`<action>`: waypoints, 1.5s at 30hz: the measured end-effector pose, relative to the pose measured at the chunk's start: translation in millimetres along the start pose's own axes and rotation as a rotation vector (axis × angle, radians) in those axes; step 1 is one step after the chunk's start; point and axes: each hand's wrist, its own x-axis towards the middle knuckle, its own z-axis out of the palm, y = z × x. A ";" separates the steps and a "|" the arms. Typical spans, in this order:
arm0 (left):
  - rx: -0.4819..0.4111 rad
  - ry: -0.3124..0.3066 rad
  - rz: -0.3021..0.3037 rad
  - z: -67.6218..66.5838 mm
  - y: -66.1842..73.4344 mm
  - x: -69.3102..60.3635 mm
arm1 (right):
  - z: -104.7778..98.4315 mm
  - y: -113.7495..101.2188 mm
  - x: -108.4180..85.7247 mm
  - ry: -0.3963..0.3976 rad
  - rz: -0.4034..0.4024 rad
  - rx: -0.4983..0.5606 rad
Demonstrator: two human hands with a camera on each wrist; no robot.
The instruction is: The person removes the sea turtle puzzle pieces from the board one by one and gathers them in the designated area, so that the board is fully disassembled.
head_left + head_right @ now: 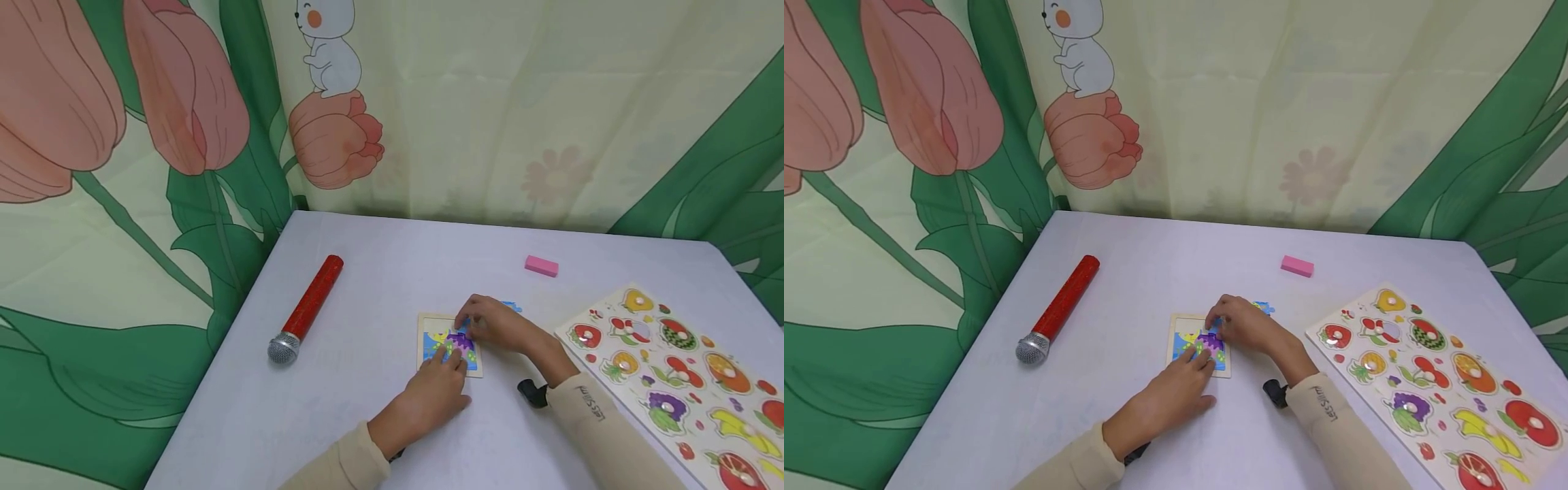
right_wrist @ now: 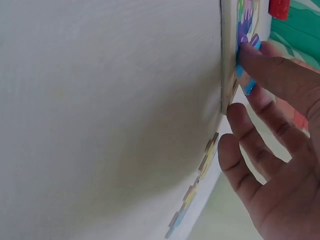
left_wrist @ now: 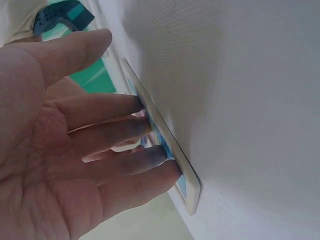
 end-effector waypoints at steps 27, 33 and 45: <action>0.067 0.035 0.036 1.5 0.2 -2.9 | -74.9 63.6 -50.8 0.080 0.633 0.242; 0.085 0.059 0.036 2.9 0.0 -5.1 | -72.0 69.8 -48.3 0.037 0.618 0.215; 0.182 0.099 0.041 9.6 3.0 -11.3 | -62.8 63.9 -42.8 0.062 0.663 0.107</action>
